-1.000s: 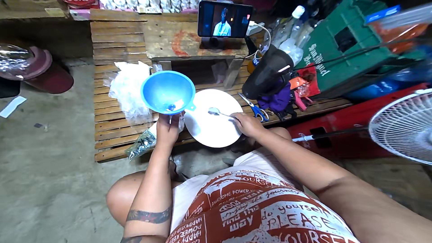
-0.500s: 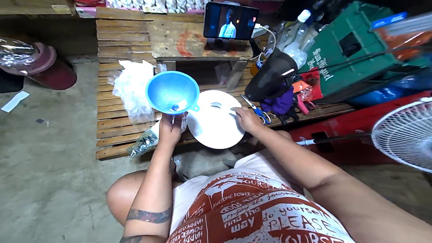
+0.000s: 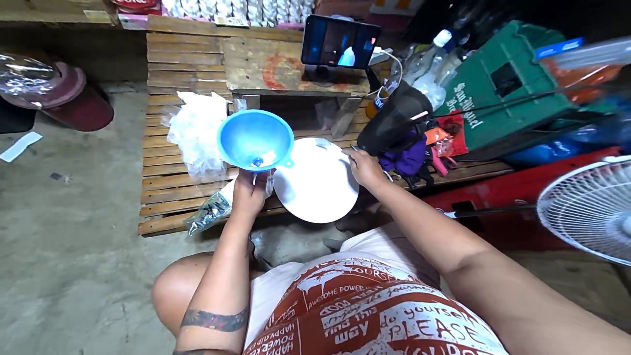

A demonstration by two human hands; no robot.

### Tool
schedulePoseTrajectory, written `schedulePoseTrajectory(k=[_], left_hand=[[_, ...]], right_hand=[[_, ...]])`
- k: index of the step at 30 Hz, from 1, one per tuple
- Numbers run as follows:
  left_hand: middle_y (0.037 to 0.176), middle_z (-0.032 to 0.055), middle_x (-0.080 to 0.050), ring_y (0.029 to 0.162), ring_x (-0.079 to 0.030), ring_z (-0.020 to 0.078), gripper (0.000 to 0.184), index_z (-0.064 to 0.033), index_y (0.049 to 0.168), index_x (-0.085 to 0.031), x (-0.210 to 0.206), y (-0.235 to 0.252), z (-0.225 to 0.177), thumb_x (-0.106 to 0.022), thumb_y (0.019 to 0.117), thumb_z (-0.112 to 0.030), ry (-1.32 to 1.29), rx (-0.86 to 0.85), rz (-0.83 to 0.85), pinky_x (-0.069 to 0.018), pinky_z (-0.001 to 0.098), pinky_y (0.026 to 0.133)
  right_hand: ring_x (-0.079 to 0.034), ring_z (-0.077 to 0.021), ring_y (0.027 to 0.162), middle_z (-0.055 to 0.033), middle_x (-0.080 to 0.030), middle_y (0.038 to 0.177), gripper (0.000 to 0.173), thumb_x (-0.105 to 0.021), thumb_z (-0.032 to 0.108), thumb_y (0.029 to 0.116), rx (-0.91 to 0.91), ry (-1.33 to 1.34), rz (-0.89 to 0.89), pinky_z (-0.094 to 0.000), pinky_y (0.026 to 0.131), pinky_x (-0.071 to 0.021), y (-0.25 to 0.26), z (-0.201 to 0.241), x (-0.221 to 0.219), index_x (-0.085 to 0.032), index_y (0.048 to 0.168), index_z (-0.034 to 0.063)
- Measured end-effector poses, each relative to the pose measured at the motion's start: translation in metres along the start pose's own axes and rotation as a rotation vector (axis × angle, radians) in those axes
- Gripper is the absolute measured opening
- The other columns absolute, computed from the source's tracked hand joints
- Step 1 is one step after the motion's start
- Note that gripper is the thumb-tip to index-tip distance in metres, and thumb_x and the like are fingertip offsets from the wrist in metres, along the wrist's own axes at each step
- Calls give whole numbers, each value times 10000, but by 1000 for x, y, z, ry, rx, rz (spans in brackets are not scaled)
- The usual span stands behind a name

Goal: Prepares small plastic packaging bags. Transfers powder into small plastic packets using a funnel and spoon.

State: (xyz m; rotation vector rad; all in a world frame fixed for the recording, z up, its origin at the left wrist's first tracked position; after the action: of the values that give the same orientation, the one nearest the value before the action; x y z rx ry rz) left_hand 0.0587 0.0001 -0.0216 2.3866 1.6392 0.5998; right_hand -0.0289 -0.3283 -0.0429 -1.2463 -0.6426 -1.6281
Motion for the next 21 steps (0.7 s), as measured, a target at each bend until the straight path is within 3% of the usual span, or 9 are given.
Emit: schedulePoseTrajectory(k=[4, 6, 9, 12, 15, 18, 21], left_hand=[[1187, 140, -684, 1109, -667, 140, 289, -1, 1277, -606, 0, 0, -3, -542, 1056, -176, 52, 9, 19, -527, 370, 1013], [1193, 148, -682, 1124, -663, 133, 295, 14, 1278, -600, 1, 1, -1, -538, 1057, -171, 41, 9, 8, -524, 359, 1024], [1197, 167, -675, 1144, -651, 136, 301, 42, 1274, -595, 2, 2, 1, -534, 1049, -148, 29, -2, -4, -508, 356, 1044], [1177, 153, -676, 1126, -646, 97, 297, 44, 1266, -591, 0, 2, 1, -534, 1042, -144, 32, -10, 2, -506, 316, 1031], [1177, 154, -678, 1128, -647, 93, 296, 45, 1268, -590, -1, 3, 1, -533, 1045, -143, 35, -11, 10, -505, 313, 1036], [1202, 155, -670, 1149, -636, 84, 303, 53, 1272, -586, -1, 3, 4, -532, 1045, -141, 14, -20, -2, -499, 296, 1044], [1186, 140, -673, 1116, -648, 78, 317, 57, 1276, -578, -2, 4, 10, -522, 1041, -149, -18, -28, -16, -525, 291, 1018]], right_hand=[[-571, -404, 1305, -187, -566, 1452, 418, -427, 111, 1074, -60, -56, 24, -625, 1037, -467, 11, 1, -4, -572, 1458, 188], [-571, -402, 1304, -198, -594, 1412, 398, -453, 85, 1058, 31, -65, 59, -611, 1061, -462, 7, 3, -5, -617, 1413, 161], [-606, -427, 1231, -225, -636, 1315, 383, -465, 73, 1048, 124, -62, 61, -634, 1000, -485, 4, 5, 0, -655, 1370, 153], [-609, -436, 1220, -235, -615, 1341, 416, -444, 84, 1059, 2, -18, -23, -643, 972, -491, 10, 3, 8, -610, 1428, 183], [-593, -429, 1254, -216, -587, 1396, 450, -447, 94, 1059, -70, -63, 25, -645, 982, -488, 15, 4, 6, -569, 1470, 231], [-590, -414, 1274, -196, -615, 1385, 411, -450, 95, 1061, 61, -99, 88, -649, 1022, -466, 7, 4, -2, -621, 1417, 205], [-607, -428, 1232, -217, -638, 1325, 390, -456, 86, 1055, 119, -56, 79, -652, 994, -479, 2, 2, -1, -656, 1375, 185]])
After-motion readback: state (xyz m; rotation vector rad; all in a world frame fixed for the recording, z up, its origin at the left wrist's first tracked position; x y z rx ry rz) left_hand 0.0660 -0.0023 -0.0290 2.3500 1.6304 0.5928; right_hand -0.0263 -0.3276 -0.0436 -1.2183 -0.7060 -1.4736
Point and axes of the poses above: each hand's wrist, its own y-axis towards the middle knuckle, its own x-axis out of the back of the hand, z = x × y, the point moved 4 cm from there along y, towards the middle knuckle
